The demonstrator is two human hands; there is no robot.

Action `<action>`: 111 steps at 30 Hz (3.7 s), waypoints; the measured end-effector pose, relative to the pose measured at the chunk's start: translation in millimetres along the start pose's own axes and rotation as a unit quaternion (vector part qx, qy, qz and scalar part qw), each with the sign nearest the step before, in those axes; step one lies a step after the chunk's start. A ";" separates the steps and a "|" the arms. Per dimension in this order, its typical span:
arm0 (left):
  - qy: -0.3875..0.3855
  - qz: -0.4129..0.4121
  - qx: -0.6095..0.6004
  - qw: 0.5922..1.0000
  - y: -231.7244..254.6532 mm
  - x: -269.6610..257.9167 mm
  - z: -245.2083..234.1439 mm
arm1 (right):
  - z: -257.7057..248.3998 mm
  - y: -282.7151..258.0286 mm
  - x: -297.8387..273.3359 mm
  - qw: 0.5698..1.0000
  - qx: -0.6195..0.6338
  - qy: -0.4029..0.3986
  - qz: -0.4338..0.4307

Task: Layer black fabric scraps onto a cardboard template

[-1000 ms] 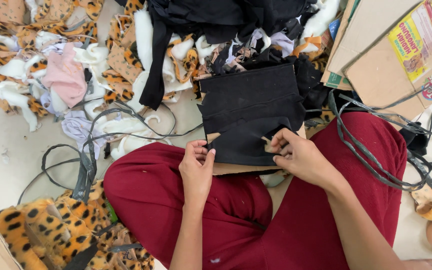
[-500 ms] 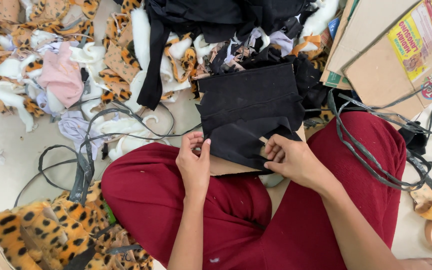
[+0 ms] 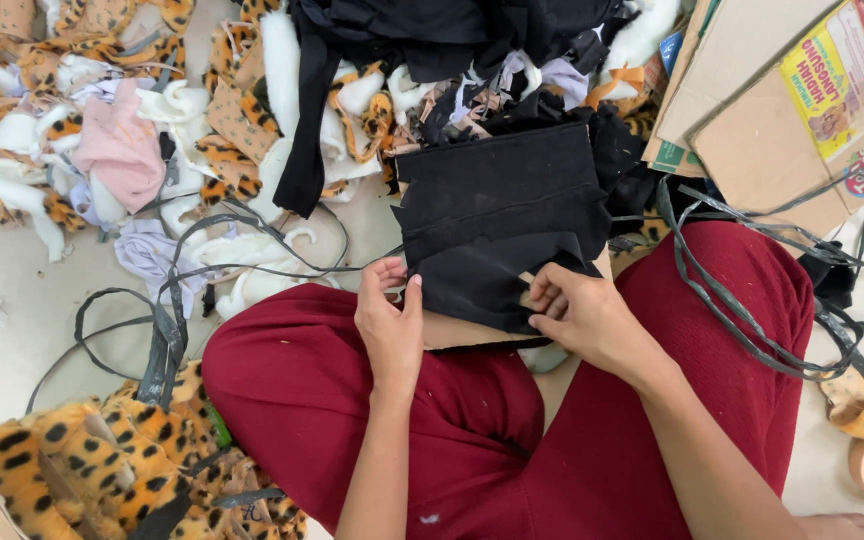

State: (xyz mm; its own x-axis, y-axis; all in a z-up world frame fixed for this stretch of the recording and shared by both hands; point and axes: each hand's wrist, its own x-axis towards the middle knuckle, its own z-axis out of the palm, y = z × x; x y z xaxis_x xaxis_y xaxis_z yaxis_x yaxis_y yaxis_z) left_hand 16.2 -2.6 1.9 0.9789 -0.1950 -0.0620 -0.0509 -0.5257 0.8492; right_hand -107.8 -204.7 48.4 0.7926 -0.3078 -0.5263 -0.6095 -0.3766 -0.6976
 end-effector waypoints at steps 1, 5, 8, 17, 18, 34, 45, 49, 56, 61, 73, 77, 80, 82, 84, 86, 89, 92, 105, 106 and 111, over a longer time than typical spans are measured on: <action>0.001 0.001 0.000 1.000 0.4 -2.9 1.3 | -1.1 -2.3 -2.1 1.000 0.000 0.000 -0.001; 0.027 0.206 0.091 0.974 3.6 -19.1 7.9 | -4.3 -2.7 -2.7 0.998 -0.004 0.050 -0.030; -0.049 0.329 0.103 0.937 4.9 -37.1 17.7 | -5.9 13.7 9.0 0.985 -0.024 0.150 -0.080; -0.194 0.405 0.104 0.887 -10.9 -53.4 35.3 | -13.2 22.6 19.0 0.942 -0.142 0.295 -0.078; -0.196 0.404 0.104 0.888 -11.1 -52.8 35.6 | -12.2 23.1 20.1 0.950 -0.134 0.277 -0.057; 0.035 0.161 0.108 0.980 0.5 -11.2 15.4 | -9.7 20.5 14.5 0.919 -0.179 0.318 -0.152; 0.048 0.174 0.150 0.972 6.3 1.7 15.8 | -7.9 26.5 26.6 0.947 -0.166 0.251 -0.113; 0.047 0.214 0.104 0.970 29.1 38.6 15.9 | -19.2 -14.3 31.5 0.961 -0.120 0.237 -0.075; -0.107 0.157 -0.114 0.975 39.3 100.0 28.6 | -22.9 -65.1 95.0 0.928 -0.099 0.284 -0.222; -0.138 -0.018 -0.206 0.969 37.7 101.0 30.8 | -19.6 -88.0 157.7 0.896 -0.096 0.314 -0.299; -0.131 -0.009 -0.272 0.953 46.9 117.5 37.1 | -80.0 -118.6 252.9 0.807 -0.189 0.448 -0.335; -0.131 -0.011 -0.288 0.949 46.7 117.6 36.0 | -91.4 -108.7 264.1 0.826 -0.138 0.464 -0.288; -0.130 -0.007 -0.295 0.946 47.4 117.5 35.9 | -97.2 -118.1 248.6 0.828 -0.072 0.469 -0.298; -0.135 -0.003 -0.295 0.946 47.3 116.4 36.5 | -99.4 -124.8 236.9 0.829 -0.059 0.473 -0.292; -0.140 -0.006 -0.292 0.946 46.2 116.4 39.0 | -101.3 -133.8 229.3 0.820 -0.093 0.494 -0.274; -0.139 -0.005 -0.293 0.946 46.3 116.3 40.6 | -105.5 -132.2 235.7 0.827 -0.120 0.488 -0.253; -0.137 -0.012 -0.296 0.945 47.6 115.3 38.8 | -113.6 -120.0 253.1 0.824 -0.139 0.492 -0.245; -0.140 -0.016 -0.302 0.943 47.3 117.6 37.9 | -127.2 -123.7 247.8 0.809 -0.096 0.507 -0.280; -0.143 -0.027 -0.330 0.933 49.1 114.9 36.2 | -186.7 -157.6 185.3 0.801 0.020 0.481 -0.354; -0.144 -0.028 -0.330 0.933 47.7 115.2 36.4 | -190.9 -155.8 185.7 0.802 0.020 0.481 -0.353; -0.178 -0.033 -0.399 0.899 46.3 115.0 38.7 | -190.8 -171.6 149.1 0.814 0.407 0.299 -0.286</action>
State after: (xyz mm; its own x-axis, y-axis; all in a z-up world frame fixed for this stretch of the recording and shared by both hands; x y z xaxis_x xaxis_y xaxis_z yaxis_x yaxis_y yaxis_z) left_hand 118.8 -81.4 13.8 0.8415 -0.5129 -0.1695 0.3021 0.1869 0.9348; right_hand 111.8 -352.7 182.4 0.6450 -0.7474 0.1591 0.2626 0.0212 -0.9647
